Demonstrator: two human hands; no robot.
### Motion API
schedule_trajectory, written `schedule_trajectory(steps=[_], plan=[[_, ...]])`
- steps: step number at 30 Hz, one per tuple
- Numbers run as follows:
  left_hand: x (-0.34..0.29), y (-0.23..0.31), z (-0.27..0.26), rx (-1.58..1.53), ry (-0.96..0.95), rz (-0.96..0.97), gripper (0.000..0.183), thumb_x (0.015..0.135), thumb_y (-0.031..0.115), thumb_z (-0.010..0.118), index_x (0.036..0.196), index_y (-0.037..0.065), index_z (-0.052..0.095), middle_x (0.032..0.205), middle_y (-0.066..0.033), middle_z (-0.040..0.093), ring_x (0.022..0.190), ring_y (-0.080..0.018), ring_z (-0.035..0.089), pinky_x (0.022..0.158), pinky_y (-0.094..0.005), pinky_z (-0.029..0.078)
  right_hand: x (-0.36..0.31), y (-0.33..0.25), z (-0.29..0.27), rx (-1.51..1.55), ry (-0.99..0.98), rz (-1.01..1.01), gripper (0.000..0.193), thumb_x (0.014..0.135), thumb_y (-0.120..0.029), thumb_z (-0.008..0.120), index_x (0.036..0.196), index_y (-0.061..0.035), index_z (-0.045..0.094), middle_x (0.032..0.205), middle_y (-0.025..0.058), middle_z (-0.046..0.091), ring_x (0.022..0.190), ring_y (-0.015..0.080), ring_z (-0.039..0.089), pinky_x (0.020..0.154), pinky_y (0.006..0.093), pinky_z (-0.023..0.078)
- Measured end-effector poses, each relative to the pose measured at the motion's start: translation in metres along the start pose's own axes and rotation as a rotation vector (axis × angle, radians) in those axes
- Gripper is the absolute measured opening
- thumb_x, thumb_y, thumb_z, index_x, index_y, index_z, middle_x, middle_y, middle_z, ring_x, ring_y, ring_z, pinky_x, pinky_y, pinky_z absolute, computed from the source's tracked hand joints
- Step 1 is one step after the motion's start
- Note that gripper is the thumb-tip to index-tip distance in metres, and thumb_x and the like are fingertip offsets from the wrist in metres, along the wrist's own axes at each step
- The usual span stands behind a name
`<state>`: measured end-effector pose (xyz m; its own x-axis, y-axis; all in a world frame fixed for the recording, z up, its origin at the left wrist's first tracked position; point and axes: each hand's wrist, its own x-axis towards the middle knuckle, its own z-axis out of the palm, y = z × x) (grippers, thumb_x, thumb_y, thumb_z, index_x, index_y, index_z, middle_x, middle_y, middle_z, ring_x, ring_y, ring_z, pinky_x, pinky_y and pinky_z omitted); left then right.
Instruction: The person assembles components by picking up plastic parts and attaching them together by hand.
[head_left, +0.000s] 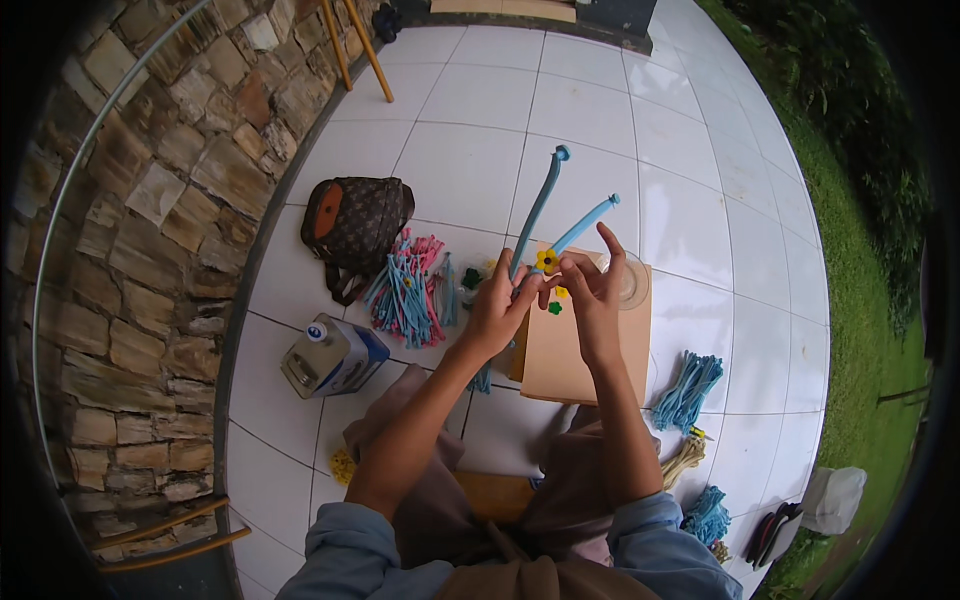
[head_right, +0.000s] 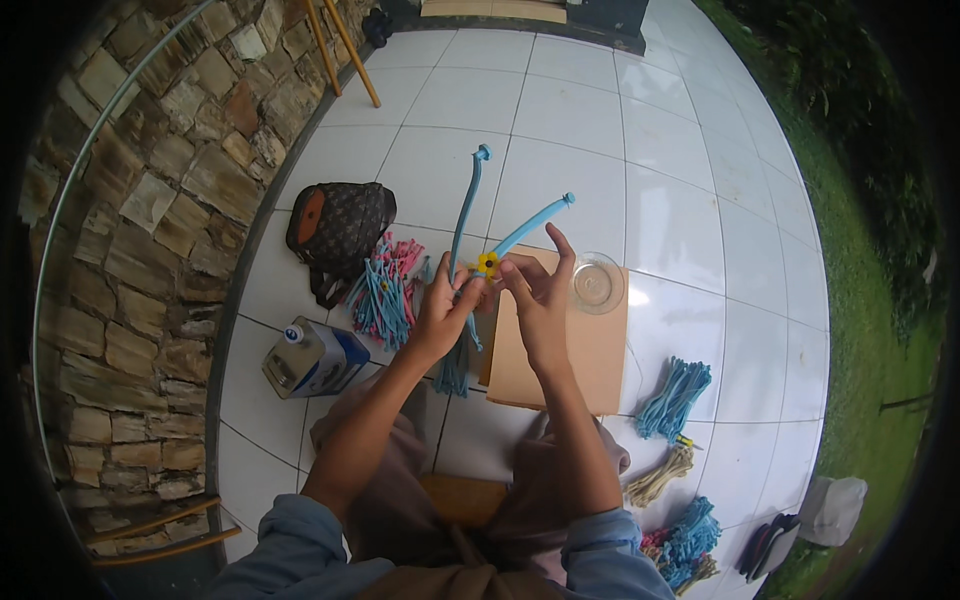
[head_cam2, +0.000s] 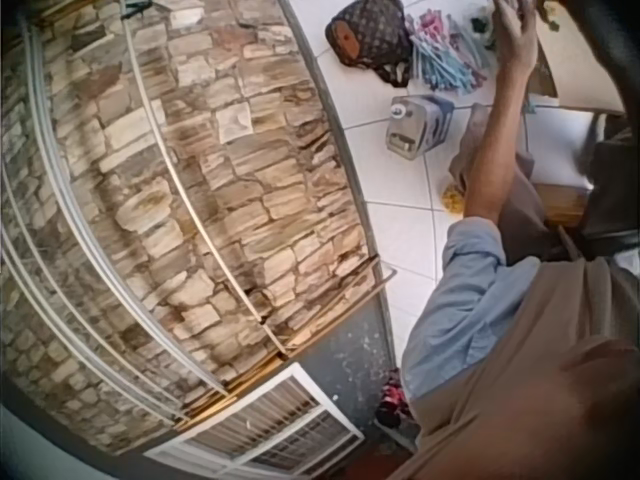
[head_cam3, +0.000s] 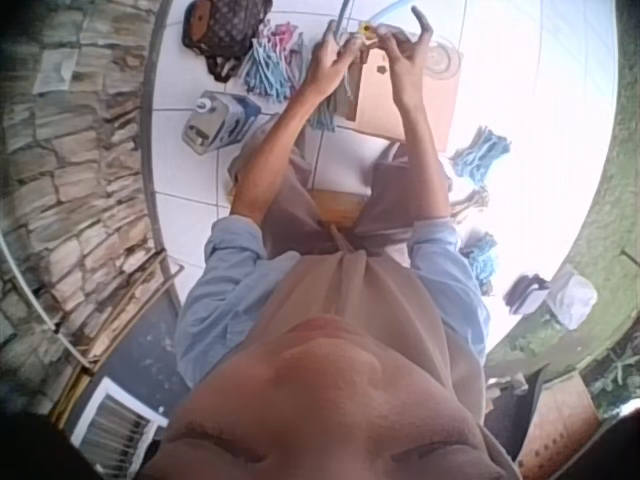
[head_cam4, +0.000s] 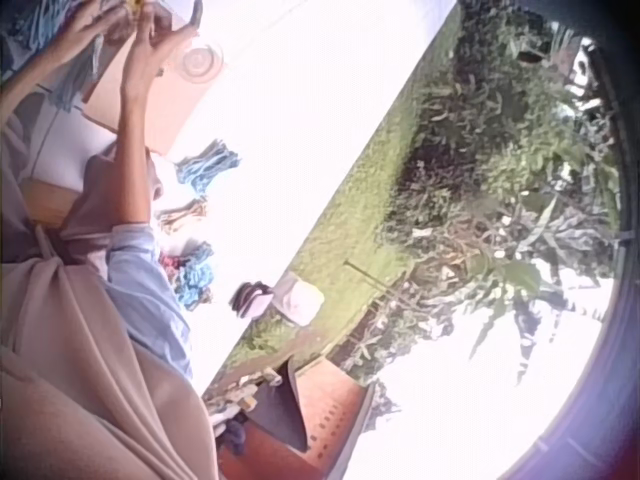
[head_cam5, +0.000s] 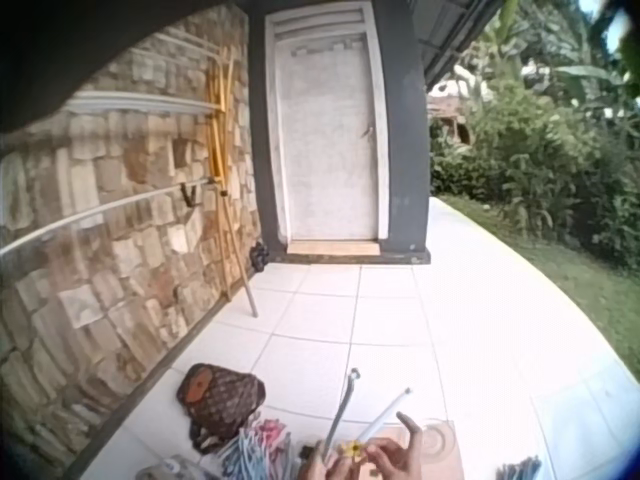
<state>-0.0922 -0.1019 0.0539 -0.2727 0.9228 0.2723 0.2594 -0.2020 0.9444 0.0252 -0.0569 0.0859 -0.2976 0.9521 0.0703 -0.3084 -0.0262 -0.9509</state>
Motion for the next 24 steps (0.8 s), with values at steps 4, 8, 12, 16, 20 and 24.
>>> schedule_trajectory(steps=[4, 8, 12, 16, 20, 24], plan=[[-0.001, 0.002, -0.001, 0.043, -0.038, 0.005, 0.02, 0.086, 0.013, 0.051, 0.086, 0.002, 0.035, 0.058, -0.0062, 0.045, 0.05, -0.0119, 0.046, 0.049, -0.0276, 0.039, -0.002, -0.007, 0.004, 0.049, -0.028, 0.049, 0.065, 0.08, -0.002, 0.058, 0.129, -0.0077, 0.016, 0.078, 0.0094, 0.058, 0.073, 0.0124, 0.055, 0.077, 0.0282, 0.043], [0.002, 0.0, -0.003, -0.036, -0.118, 0.016, 0.023, 0.085, 0.013, 0.053, 0.093, 0.001, 0.036, 0.076, -0.0094, 0.049, 0.07, -0.017, 0.051, 0.067, -0.0287, 0.041, 0.0, 0.003, 0.002, -0.086, 0.002, -0.089, 0.068, 0.078, 0.001, 0.059, 0.13, -0.0055, 0.014, 0.076, 0.0089, 0.057, 0.074, 0.0134, 0.055, 0.074, 0.027, 0.043], [0.006, 0.001, -0.003, -0.273, -0.069, 0.209, 0.028, 0.082, 0.013, 0.056, 0.101, 0.002, 0.038, 0.103, -0.0127, 0.045, 0.104, -0.0219, 0.043, 0.095, -0.0341, 0.03, 0.0, 0.013, 0.003, -0.306, 0.039, -0.296, 0.072, 0.075, 0.007, 0.056, 0.13, -0.0005, 0.011, 0.073, 0.0076, 0.055, 0.074, 0.0164, 0.056, 0.076, 0.0277, 0.042], [0.007, 0.009, -0.014, -0.389, -0.098, 0.064, 0.048, 0.084, 0.027, 0.052, 0.122, 0.003, 0.034, 0.112, -0.0134, 0.042, 0.112, -0.0225, 0.04, 0.099, -0.0358, 0.026, -0.002, 0.015, 0.003, -0.661, -0.04, -0.466, 0.073, 0.072, 0.01, 0.056, 0.131, 0.0, 0.013, 0.073, 0.0079, 0.055, 0.071, 0.0187, 0.056, 0.074, 0.0305, 0.044], [0.006, 0.01, -0.019, -0.394, -0.164, 0.033, 0.06, 0.083, 0.038, 0.054, 0.126, 0.003, 0.032, 0.12, -0.014, 0.041, 0.115, -0.0235, 0.039, 0.1, -0.0384, 0.028, -0.005, 0.016, 0.008, -0.702, -0.185, -0.497, 0.076, 0.075, 0.01, 0.055, 0.134, -0.0065, 0.008, 0.076, 0.0095, 0.055, 0.07, 0.0175, 0.056, 0.068, 0.0289, 0.045], [0.004, 0.015, -0.034, -0.03, -0.52, -0.25, 0.066, 0.081, 0.04, 0.057, 0.128, 0.002, 0.031, 0.112, -0.0097, 0.048, 0.109, -0.0199, 0.044, 0.093, -0.0346, 0.033, -0.003, 0.014, 0.008, -0.438, -0.112, -0.287, 0.07, 0.077, 0.007, 0.055, 0.131, -0.0052, 0.012, 0.072, 0.0098, 0.057, 0.067, 0.0201, 0.06, 0.065, 0.0294, 0.049]])
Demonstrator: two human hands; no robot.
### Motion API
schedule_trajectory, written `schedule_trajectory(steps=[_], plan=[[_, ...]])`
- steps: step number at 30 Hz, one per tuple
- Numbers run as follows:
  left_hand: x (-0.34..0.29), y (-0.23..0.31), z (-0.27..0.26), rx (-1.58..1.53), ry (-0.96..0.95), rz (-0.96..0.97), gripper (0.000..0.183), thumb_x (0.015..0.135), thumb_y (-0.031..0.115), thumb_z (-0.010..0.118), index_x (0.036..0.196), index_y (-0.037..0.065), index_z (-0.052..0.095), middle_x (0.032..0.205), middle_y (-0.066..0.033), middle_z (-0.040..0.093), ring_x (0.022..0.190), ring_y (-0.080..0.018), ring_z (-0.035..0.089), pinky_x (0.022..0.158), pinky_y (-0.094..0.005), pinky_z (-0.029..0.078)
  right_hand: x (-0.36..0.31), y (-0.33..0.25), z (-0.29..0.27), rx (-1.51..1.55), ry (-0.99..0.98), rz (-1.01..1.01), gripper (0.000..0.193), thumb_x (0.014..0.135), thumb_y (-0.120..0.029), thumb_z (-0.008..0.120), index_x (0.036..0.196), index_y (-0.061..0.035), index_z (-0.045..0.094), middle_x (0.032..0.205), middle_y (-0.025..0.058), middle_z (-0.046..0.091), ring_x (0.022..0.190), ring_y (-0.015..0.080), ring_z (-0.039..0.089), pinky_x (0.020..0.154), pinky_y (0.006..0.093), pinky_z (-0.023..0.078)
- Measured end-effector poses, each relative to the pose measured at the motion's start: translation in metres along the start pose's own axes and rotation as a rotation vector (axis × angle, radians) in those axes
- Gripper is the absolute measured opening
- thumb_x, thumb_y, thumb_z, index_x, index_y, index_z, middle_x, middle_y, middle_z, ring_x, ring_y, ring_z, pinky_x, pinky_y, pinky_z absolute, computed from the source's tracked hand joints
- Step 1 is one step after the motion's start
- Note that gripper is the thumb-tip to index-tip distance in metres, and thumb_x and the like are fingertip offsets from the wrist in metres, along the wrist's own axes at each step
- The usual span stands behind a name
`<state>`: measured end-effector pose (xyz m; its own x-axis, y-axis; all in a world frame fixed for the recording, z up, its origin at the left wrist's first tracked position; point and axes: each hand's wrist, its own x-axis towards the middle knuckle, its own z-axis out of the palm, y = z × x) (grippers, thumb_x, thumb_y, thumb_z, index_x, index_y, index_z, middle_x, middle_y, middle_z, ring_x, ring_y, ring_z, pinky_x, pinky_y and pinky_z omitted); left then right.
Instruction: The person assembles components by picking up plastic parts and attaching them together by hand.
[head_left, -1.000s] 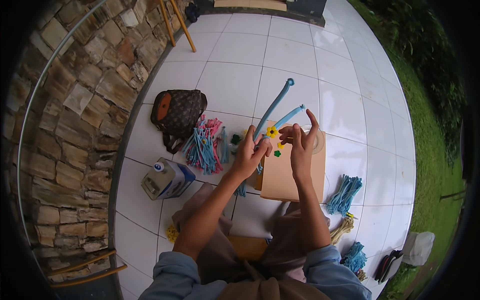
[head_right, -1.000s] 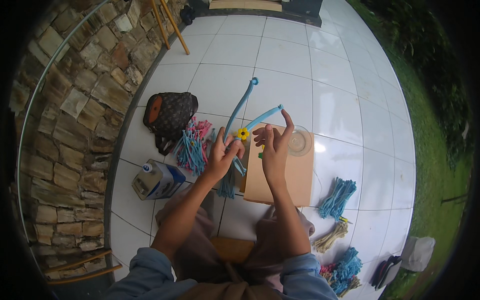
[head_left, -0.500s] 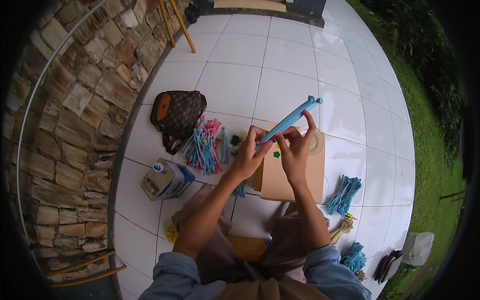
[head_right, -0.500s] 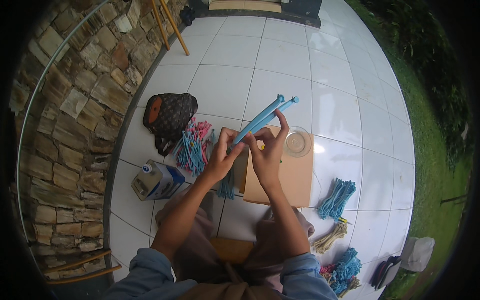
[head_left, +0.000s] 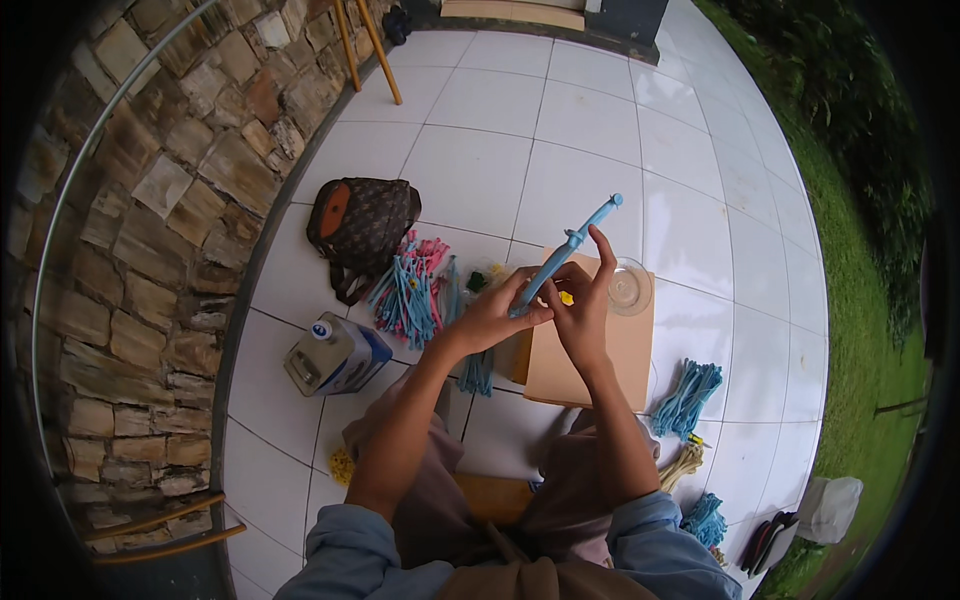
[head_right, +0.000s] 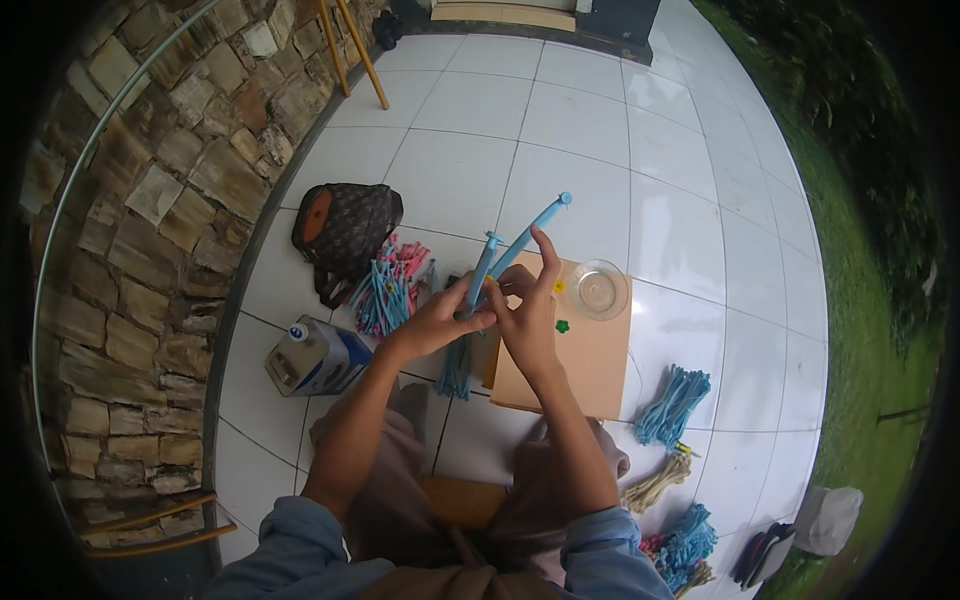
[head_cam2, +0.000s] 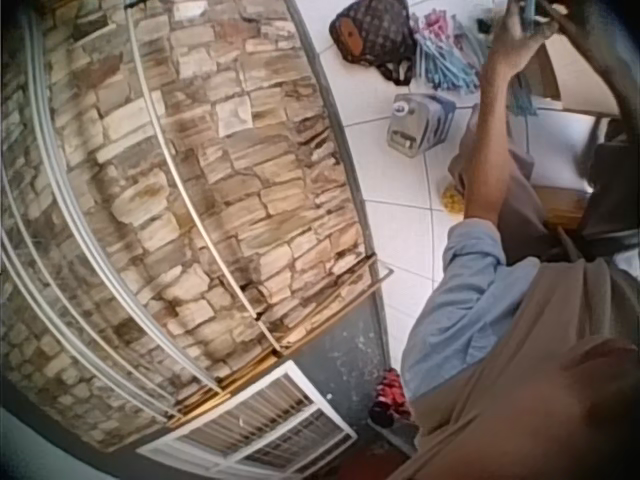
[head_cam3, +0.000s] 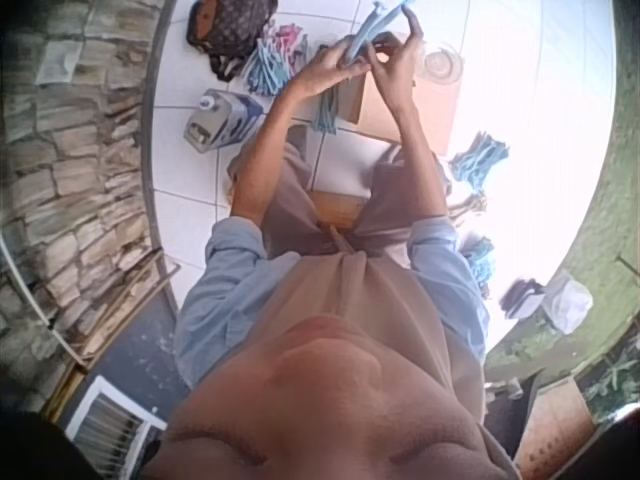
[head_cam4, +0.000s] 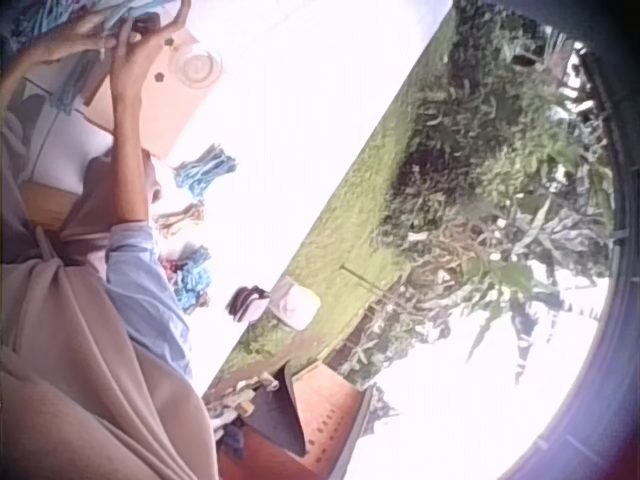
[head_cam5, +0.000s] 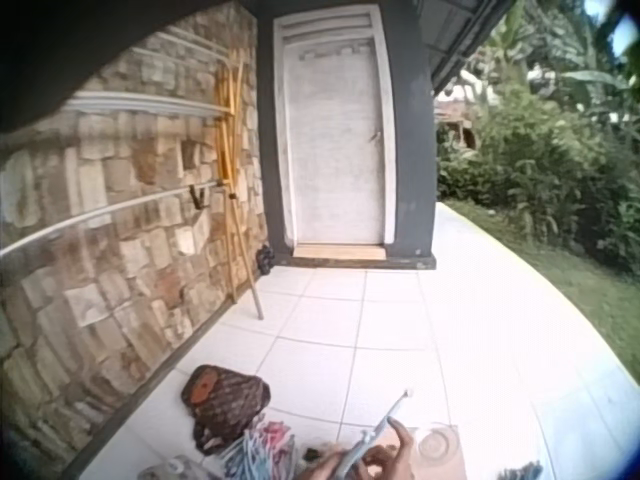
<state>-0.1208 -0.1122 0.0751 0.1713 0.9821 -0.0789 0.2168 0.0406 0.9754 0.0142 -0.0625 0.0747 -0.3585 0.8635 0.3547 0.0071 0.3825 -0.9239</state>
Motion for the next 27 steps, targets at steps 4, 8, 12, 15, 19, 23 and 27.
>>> schedule_trajectory(steps=[4, 8, 12, 15, 19, 23, 27], plan=[[-0.008, -0.029, -0.014, -0.029, -0.074, -0.036, 0.034, 0.087, 0.017, 0.052, 0.117, 0.004, 0.042, 0.09, -0.0059, 0.057, 0.083, -0.0122, 0.055, 0.078, -0.0271, 0.042, 0.008, 0.001, -0.003, 0.169, 0.009, 0.167, 0.066, 0.081, 0.004, 0.052, 0.131, -0.0064, 0.01, 0.075, 0.0124, 0.059, 0.069, 0.0195, 0.06, 0.066, 0.0288, 0.05], [-0.011, -0.023, -0.026, -0.45, 0.274, 0.039, 0.027, 0.09, 0.011, 0.043, 0.113, 0.007, 0.031, 0.084, -0.0142, 0.057, 0.075, -0.0155, 0.059, 0.071, -0.0282, 0.048, 0.004, 0.018, 0.007, 0.426, 0.035, 0.293, 0.057, 0.085, 0.006, 0.04, 0.131, -0.0065, 0.009, 0.091, 0.0176, 0.058, 0.08, 0.0208, 0.06, 0.075, 0.0313, 0.048], [-0.01, -0.02, -0.026, -0.782, 0.473, 0.003, 0.034, 0.09, 0.011, 0.042, 0.117, 0.014, 0.021, 0.1, -0.0193, 0.051, 0.089, -0.0228, 0.057, 0.078, -0.0372, 0.049, -0.012, 0.019, 0.031, 0.34, -0.415, 0.246, 0.065, 0.081, 0.009, 0.037, 0.134, -0.0157, 0.007, 0.105, 0.0177, 0.052, 0.088, 0.0232, 0.059, 0.081, 0.0338, 0.048], [-0.014, -0.033, -0.04, -0.834, 0.5, -0.009, 0.027, 0.09, 0.012, 0.04, 0.116, 0.014, 0.031, 0.107, -0.018, 0.048, 0.096, -0.0242, 0.055, 0.084, -0.0362, 0.046, -0.009, 0.005, 0.031, 0.506, -0.572, 0.414, 0.073, 0.077, 0.014, 0.038, 0.135, -0.0172, 0.006, 0.108, 0.0178, 0.051, 0.091, 0.0235, 0.057, 0.081, 0.0344, 0.048], [-0.026, -0.032, -0.053, -0.278, 0.484, -0.078, 0.03, 0.086, 0.006, 0.041, 0.115, 0.011, 0.042, 0.102, -0.0147, 0.052, 0.097, -0.0244, 0.053, 0.086, -0.0355, 0.042, -0.005, -0.006, 0.025, 0.691, -0.567, 0.509, 0.067, 0.076, 0.013, 0.037, 0.133, -0.0154, 0.017, 0.108, 0.0172, 0.049, 0.088, 0.0236, 0.057, 0.075, 0.0331, 0.049], [-0.034, -0.027, -0.041, 0.577, 0.579, 0.152, 0.053, 0.075, -0.006, 0.049, 0.124, 0.011, 0.037, 0.104, -0.0146, 0.048, 0.093, -0.0299, 0.052, 0.084, -0.0402, 0.04, -0.004, -0.01, 0.025, 0.761, -0.601, 0.609, 0.057, 0.078, 0.008, 0.038, 0.13, -0.012, 0.028, 0.114, 0.0162, 0.046, 0.085, 0.0224, 0.057, 0.073, 0.0319, 0.049], [-0.029, -0.023, -0.029, 0.265, 0.261, 0.264, 0.068, 0.07, -0.012, 0.049, 0.13, 0.012, 0.03, 0.114, -0.0155, 0.038, 0.105, -0.0292, 0.044, 0.089, -0.0393, 0.038, -0.008, 0.0, 0.029, 0.673, -0.545, 0.623, 0.048, 0.08, 0.003, 0.044, 0.126, -0.0091, 0.034, 0.102, 0.0142, 0.053, 0.076, 0.0206, 0.059, 0.065, 0.0304, 0.05]])
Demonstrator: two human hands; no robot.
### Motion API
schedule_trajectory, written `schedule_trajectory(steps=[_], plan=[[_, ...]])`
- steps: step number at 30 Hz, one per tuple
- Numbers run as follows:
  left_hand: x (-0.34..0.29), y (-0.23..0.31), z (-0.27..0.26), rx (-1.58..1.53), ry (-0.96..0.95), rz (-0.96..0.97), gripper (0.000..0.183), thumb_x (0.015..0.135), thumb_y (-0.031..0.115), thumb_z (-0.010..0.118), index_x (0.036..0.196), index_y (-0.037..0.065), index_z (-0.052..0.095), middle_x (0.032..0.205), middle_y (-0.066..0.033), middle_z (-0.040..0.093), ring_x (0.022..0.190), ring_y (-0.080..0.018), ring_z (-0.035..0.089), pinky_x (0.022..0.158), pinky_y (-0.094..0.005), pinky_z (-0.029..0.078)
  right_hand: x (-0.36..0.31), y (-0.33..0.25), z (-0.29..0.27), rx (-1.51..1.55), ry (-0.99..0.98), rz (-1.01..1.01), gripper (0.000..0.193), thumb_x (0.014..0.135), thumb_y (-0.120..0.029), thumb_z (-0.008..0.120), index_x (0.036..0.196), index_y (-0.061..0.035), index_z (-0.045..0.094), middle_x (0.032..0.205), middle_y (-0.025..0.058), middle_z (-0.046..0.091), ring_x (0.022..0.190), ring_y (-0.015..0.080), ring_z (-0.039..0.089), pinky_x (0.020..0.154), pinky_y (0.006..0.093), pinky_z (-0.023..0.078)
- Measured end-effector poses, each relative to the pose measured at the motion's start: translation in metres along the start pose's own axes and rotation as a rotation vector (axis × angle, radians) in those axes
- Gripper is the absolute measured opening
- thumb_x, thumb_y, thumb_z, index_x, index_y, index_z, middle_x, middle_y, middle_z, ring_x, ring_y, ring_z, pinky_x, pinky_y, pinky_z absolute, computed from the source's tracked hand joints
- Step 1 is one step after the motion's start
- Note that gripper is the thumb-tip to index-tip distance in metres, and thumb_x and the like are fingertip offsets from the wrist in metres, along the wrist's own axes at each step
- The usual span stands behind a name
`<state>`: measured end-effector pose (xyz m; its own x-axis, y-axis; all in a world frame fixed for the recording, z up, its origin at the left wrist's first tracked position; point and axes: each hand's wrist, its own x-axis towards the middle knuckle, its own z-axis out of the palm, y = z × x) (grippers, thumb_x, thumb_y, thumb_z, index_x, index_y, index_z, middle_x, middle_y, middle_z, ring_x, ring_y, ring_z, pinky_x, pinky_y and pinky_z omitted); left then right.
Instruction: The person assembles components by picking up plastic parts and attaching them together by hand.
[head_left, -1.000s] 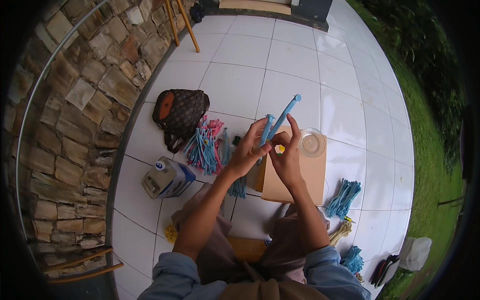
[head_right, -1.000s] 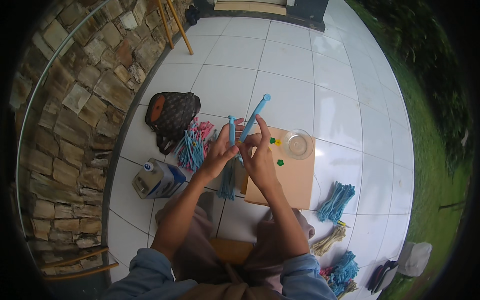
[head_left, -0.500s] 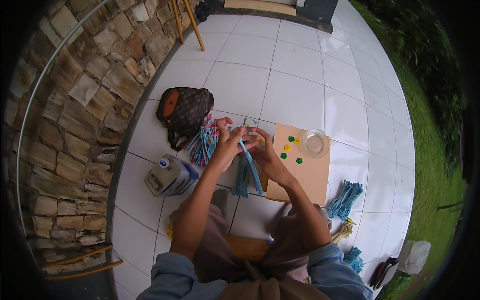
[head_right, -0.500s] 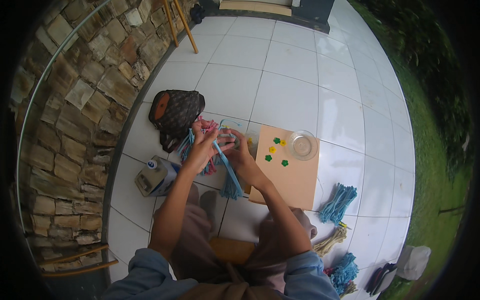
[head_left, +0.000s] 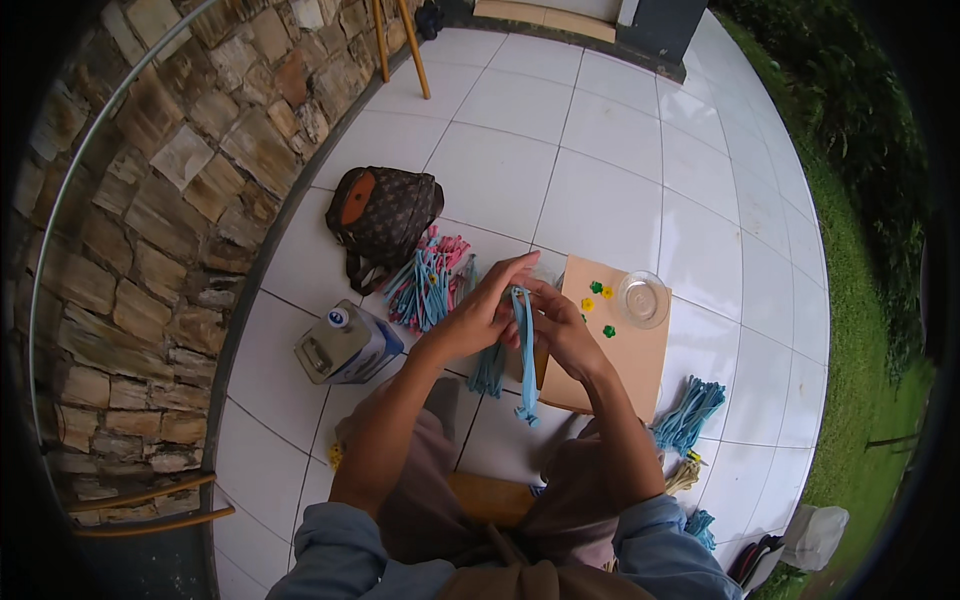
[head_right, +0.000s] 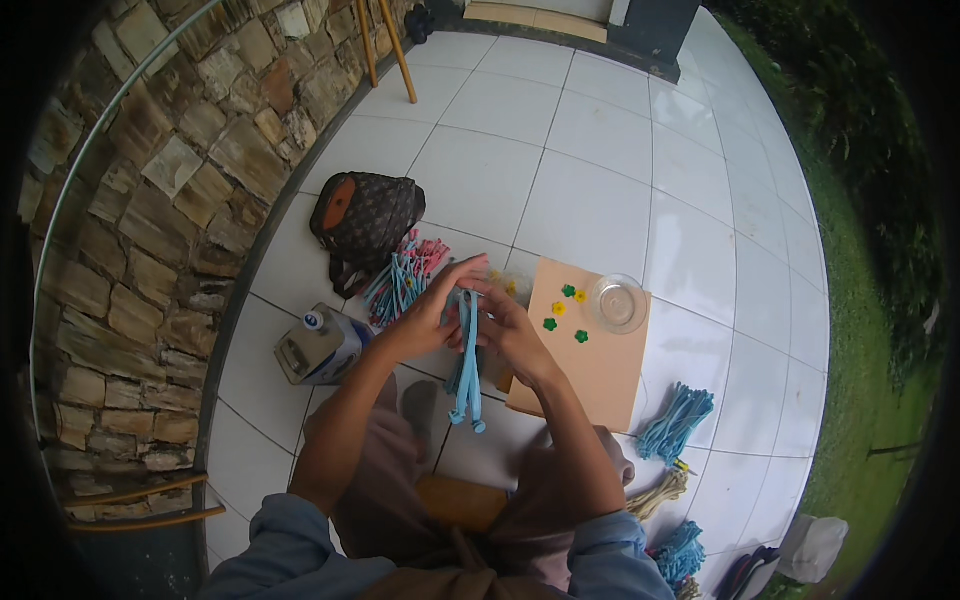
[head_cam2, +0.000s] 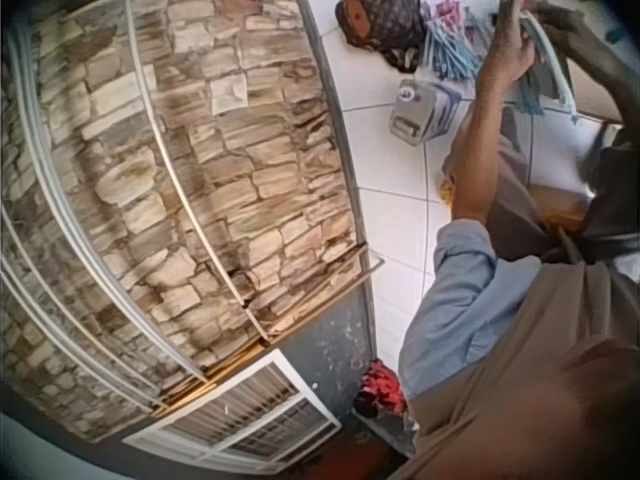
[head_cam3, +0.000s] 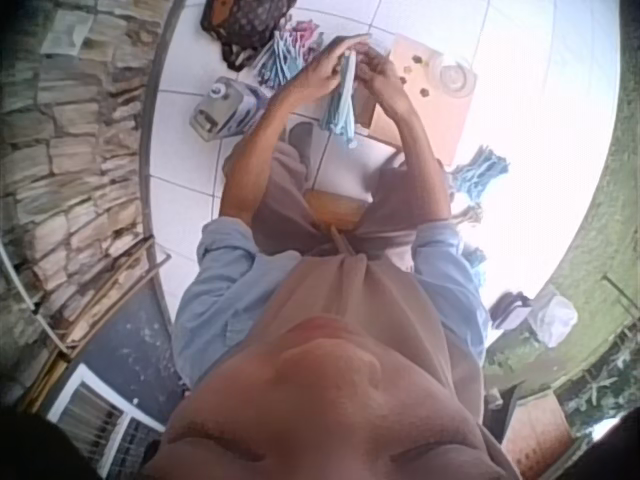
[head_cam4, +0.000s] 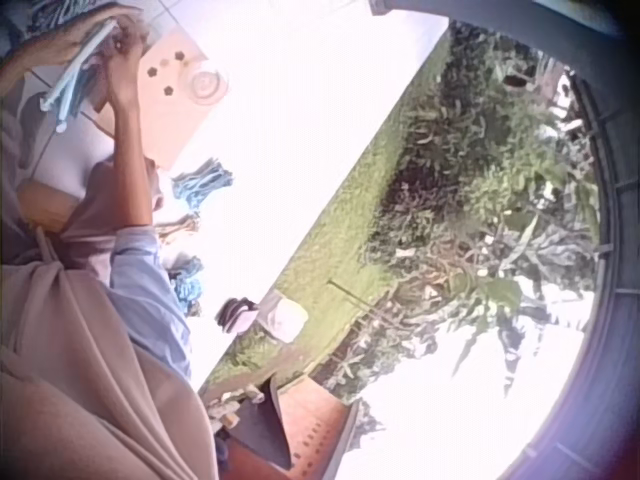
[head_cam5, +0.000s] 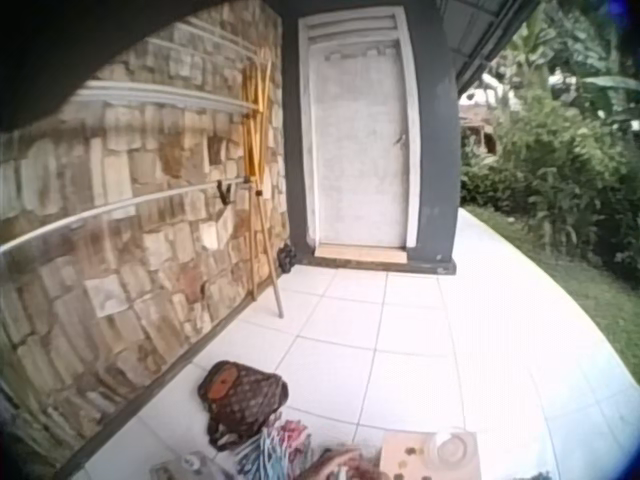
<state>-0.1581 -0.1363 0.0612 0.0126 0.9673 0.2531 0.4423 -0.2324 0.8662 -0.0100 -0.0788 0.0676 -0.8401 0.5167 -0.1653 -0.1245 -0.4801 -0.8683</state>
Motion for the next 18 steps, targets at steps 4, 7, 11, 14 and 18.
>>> schedule_trajectory(steps=[4, 7, 11, 14, 18], plan=[[-0.003, -0.018, 0.022, -0.199, -0.12, 0.017, 0.06, 0.076, -0.01, 0.043, 0.131, 0.006, 0.024, 0.12, -0.0163, 0.039, 0.106, -0.0299, 0.047, 0.086, -0.0341, 0.041, 0.004, 0.006, -0.004, -0.377, 0.255, -0.027, 0.027, 0.083, -0.01, 0.054, 0.109, -0.0026, 0.051, 0.08, 0.0061, 0.058, 0.056, 0.0116, 0.052, 0.051, 0.024, 0.044], [-0.008, -0.03, 0.034, -0.188, -0.023, 0.041, 0.058, 0.079, -0.003, 0.047, 0.129, 0.003, 0.017, 0.124, -0.0183, 0.036, 0.11, -0.0305, 0.044, 0.086, -0.0335, 0.041, 0.005, 0.009, 0.0, -0.763, 0.408, -0.225, 0.023, 0.082, -0.013, 0.058, 0.101, -0.0013, 0.055, 0.076, 0.0012, 0.055, 0.051, 0.0068, 0.047, 0.048, 0.0204, 0.04], [0.002, 0.005, 0.02, -0.097, -0.025, -0.158, 0.041, 0.083, 0.008, 0.048, 0.119, 0.002, 0.03, 0.093, -0.0199, 0.053, 0.082, -0.0299, 0.057, 0.067, -0.0364, 0.045, 0.002, -0.002, -0.01, -0.857, 0.509, -0.424, 0.028, 0.078, -0.012, 0.064, 0.103, -0.0032, 0.055, 0.069, -0.0022, 0.047, 0.057, 0.0062, 0.045, 0.051, 0.0187, 0.038], [0.001, -0.007, 0.015, 0.107, 0.044, -0.122, 0.026, 0.086, 0.014, 0.048, 0.107, 0.002, 0.039, 0.068, -0.0174, 0.055, 0.061, -0.0309, 0.057, 0.053, -0.0394, 0.042, 0.0, -0.012, -0.003, -0.375, 0.484, -0.417, 0.031, 0.082, -0.014, 0.059, 0.109, -0.0014, 0.05, 0.075, -0.0015, 0.044, 0.063, 0.0069, 0.045, 0.052, 0.0197, 0.038], [0.001, -0.005, 0.012, 0.37, 0.041, -0.107, 0.019, 0.088, 0.018, 0.048, 0.098, 0.003, 0.044, 0.064, -0.0171, 0.054, 0.06, -0.0344, 0.056, 0.051, -0.0401, 0.04, -0.008, -0.021, -0.022, -0.146, 0.445, -0.346, 0.033, 0.084, -0.016, 0.056, 0.111, 0.0009, 0.046, 0.085, 0.0018, 0.048, 0.064, 0.0072, 0.047, 0.051, 0.0211, 0.038]])
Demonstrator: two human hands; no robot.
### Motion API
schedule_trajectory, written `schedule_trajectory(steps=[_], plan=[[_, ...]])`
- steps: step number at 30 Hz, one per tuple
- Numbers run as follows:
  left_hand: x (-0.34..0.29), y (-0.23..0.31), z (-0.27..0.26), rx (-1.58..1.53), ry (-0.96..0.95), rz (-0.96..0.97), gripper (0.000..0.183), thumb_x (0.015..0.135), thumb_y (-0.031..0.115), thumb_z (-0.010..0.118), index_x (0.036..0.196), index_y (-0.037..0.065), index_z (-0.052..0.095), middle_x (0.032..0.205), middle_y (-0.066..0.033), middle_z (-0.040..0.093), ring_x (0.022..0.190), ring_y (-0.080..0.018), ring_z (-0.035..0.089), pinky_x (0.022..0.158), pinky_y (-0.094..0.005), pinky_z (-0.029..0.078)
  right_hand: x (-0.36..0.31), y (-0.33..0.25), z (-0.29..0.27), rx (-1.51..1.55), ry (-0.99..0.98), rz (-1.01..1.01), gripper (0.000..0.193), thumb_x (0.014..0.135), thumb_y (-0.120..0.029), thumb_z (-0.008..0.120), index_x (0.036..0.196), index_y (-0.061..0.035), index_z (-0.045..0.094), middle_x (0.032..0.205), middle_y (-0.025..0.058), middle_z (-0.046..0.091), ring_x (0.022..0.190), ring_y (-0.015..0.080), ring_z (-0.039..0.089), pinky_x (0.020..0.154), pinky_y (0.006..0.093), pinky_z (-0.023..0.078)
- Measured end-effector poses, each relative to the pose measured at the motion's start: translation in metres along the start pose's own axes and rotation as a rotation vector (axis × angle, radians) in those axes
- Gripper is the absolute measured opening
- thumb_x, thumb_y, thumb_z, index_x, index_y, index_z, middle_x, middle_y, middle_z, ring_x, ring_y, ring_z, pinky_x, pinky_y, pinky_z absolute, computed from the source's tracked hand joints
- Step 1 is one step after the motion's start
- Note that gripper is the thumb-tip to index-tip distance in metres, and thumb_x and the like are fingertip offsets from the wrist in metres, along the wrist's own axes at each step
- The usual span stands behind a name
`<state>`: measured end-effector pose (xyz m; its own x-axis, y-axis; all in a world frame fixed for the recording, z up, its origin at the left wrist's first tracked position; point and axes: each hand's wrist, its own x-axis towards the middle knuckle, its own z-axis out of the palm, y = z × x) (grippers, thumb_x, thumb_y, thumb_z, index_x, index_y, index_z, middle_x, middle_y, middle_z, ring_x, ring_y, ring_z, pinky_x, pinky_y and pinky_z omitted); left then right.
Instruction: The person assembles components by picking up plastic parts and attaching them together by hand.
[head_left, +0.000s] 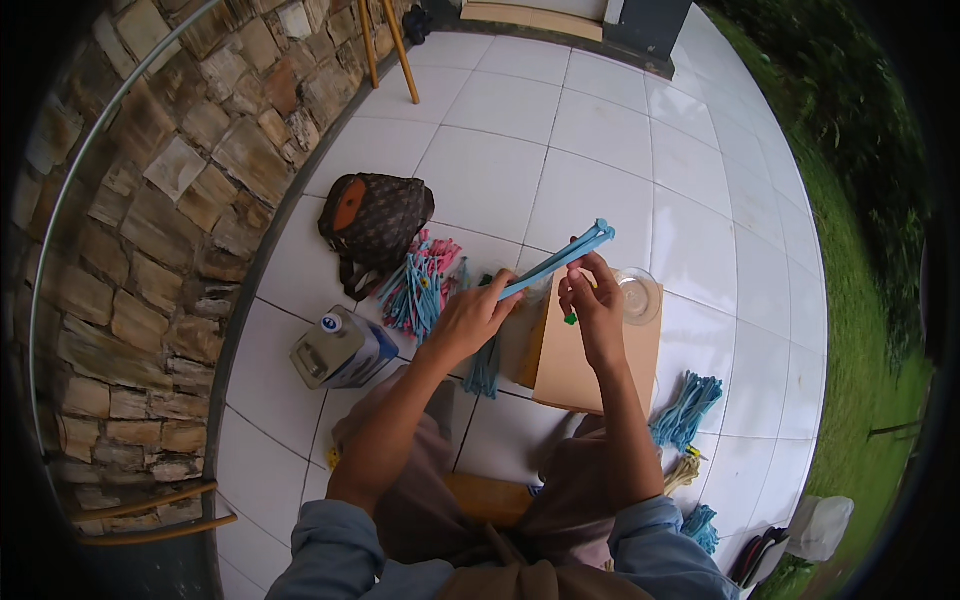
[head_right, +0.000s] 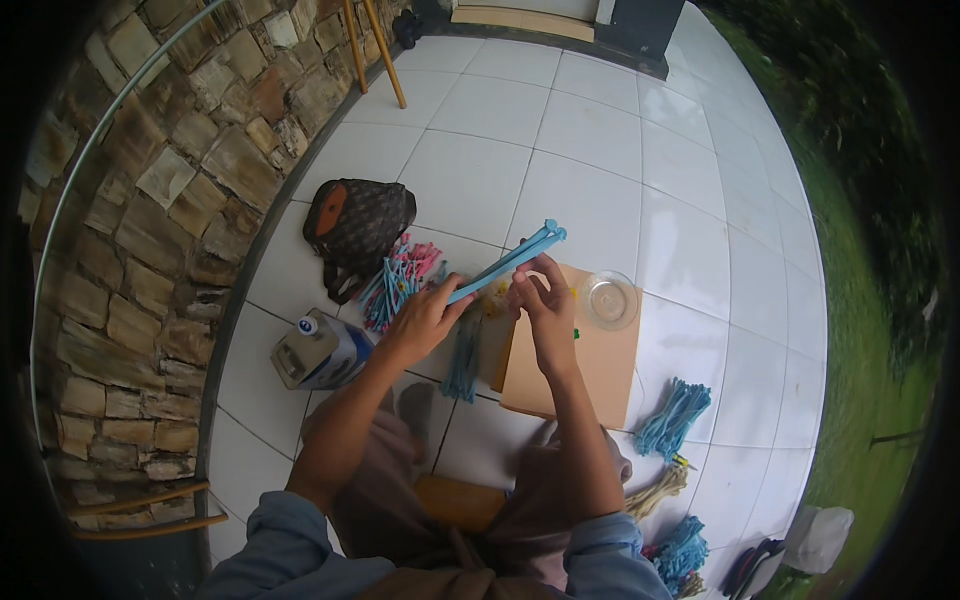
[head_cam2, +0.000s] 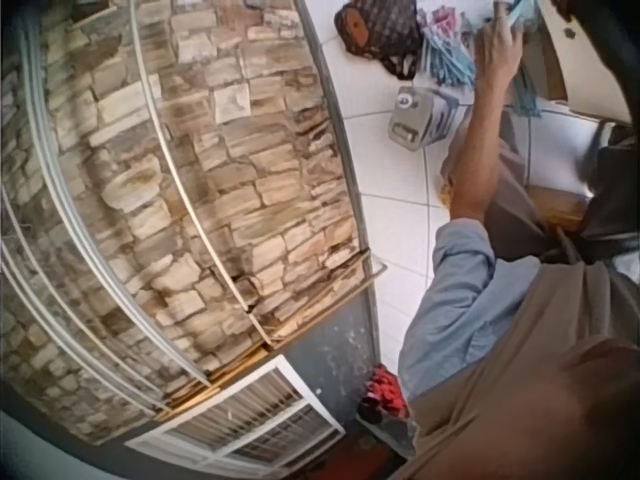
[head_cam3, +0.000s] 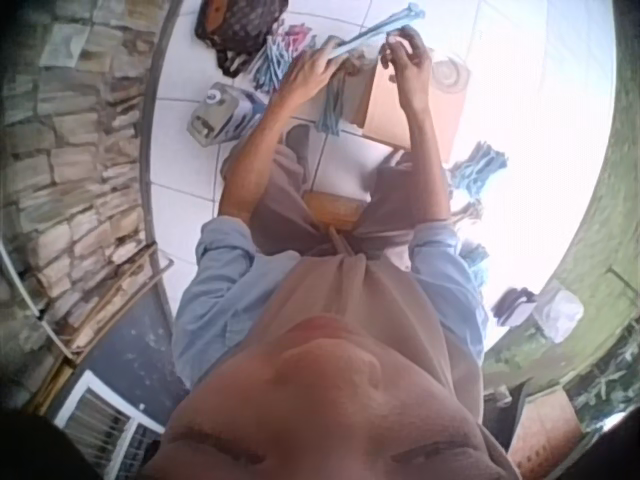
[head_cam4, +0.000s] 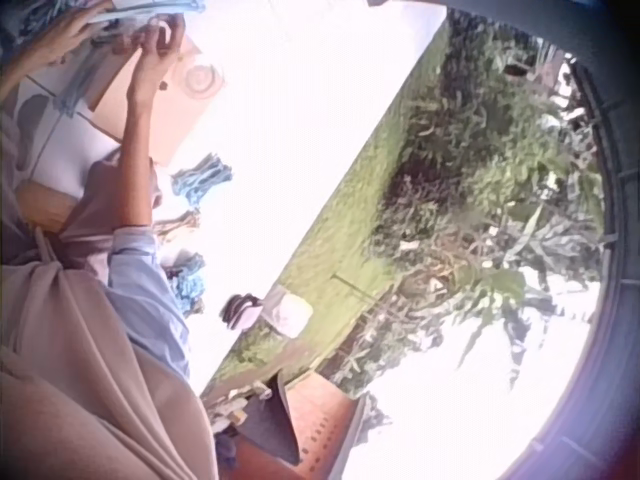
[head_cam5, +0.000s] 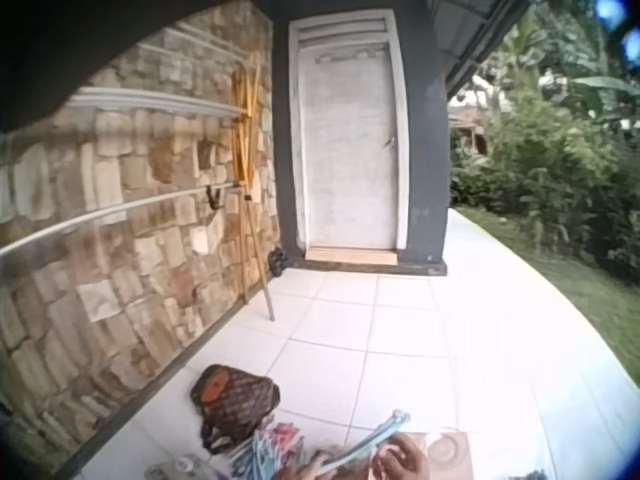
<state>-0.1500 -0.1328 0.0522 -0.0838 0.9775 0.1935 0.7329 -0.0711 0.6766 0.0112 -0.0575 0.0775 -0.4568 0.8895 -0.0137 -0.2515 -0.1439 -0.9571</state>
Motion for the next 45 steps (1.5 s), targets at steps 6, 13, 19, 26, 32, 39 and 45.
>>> schedule_trajectory(steps=[6, 13, 19, 26, 32, 39, 45], plan=[[0.003, 0.007, -0.006, -0.013, -0.058, -0.023, 0.02, 0.089, 0.02, 0.045, 0.099, 0.004, 0.039, 0.055, -0.015, 0.05, 0.052, -0.0336, 0.053, 0.045, -0.0415, 0.037, -0.001, -0.009, -0.009, 0.014, 0.074, -0.144, 0.037, 0.08, -0.012, 0.06, 0.113, -0.0004, 0.046, 0.09, 0.0041, 0.055, 0.064, 0.0084, 0.05, 0.054, 0.021, 0.04], [0.004, 0.005, 0.014, -0.56, -0.046, -0.093, 0.022, 0.093, 0.026, 0.037, 0.096, 0.004, 0.04, 0.059, -0.0064, 0.042, 0.05, -0.0136, 0.043, 0.047, -0.0281, 0.033, -0.005, -0.012, -0.014, 0.022, 0.05, -0.102, 0.026, 0.082, -0.011, 0.059, 0.105, 0.0011, 0.053, 0.078, 0.0044, 0.056, 0.063, 0.0096, 0.052, 0.053, 0.0226, 0.042], [0.016, 0.009, 0.022, -1.326, 0.095, -0.282, 0.023, 0.094, 0.027, 0.038, 0.084, 0.008, 0.044, 0.063, 0.0011, 0.038, 0.051, -0.0037, 0.028, 0.048, -0.0195, 0.024, -0.006, -0.004, -0.016, 0.256, 0.207, -0.144, 0.015, 0.085, -0.008, 0.05, 0.098, -0.0017, 0.046, 0.074, 0.0077, 0.055, 0.061, 0.0102, 0.052, 0.053, 0.0227, 0.04], [0.022, 0.006, 0.022, -1.728, 0.298, -0.564, 0.022, 0.091, 0.03, 0.042, 0.078, 0.012, 0.045, 0.079, -0.0031, 0.049, 0.085, -0.0176, 0.054, 0.083, -0.0307, 0.046, -0.008, -0.002, -0.016, -0.171, -0.043, -0.013, 0.017, 0.083, -0.006, 0.047, 0.099, -0.0054, 0.04, 0.072, 0.0084, 0.06, 0.068, 0.0125, 0.054, 0.057, 0.0241, 0.041], [0.027, 0.003, 0.022, -1.494, 0.299, -0.477, 0.024, 0.093, 0.031, 0.037, 0.082, 0.011, 0.044, 0.053, 0.0044, 0.03, 0.043, -0.0041, 0.028, 0.043, -0.0207, 0.022, -0.006, 0.001, -0.039, -0.419, -0.302, 0.246, 0.02, 0.083, -0.011, 0.052, 0.102, -0.005, 0.048, 0.079, 0.0055, 0.06, 0.078, 0.0116, 0.055, 0.068, 0.0244, 0.042], [0.036, 0.006, 0.027, -1.088, 0.049, -0.477, 0.025, 0.093, 0.026, 0.034, 0.077, 0.008, 0.042, 0.048, 0.0031, 0.03, 0.035, -0.005, 0.025, 0.035, -0.022, 0.019, 0.007, 0.054, -0.103, -0.877, 0.032, -0.025, 0.019, 0.072, -0.003, 0.06, 0.091, 0.0001, 0.059, 0.08, 0.0127, 0.059, 0.063, 0.017, 0.057, 0.056, 0.0277, 0.046], [0.035, 0.003, 0.026, -1.161, -0.006, -0.505, 0.034, 0.091, 0.029, 0.035, 0.063, 0.01, 0.034, 0.046, 0.0028, 0.029, 0.035, -0.0063, 0.026, 0.034, -0.0225, 0.018, -0.002, 0.108, -0.097, -1.284, -0.054, -0.205, 0.03, 0.068, -0.008, 0.065, 0.096, -0.0039, 0.054, 0.088, 0.0119, 0.052, 0.085, 0.0264, 0.054, 0.065, 0.0363, 0.049]])
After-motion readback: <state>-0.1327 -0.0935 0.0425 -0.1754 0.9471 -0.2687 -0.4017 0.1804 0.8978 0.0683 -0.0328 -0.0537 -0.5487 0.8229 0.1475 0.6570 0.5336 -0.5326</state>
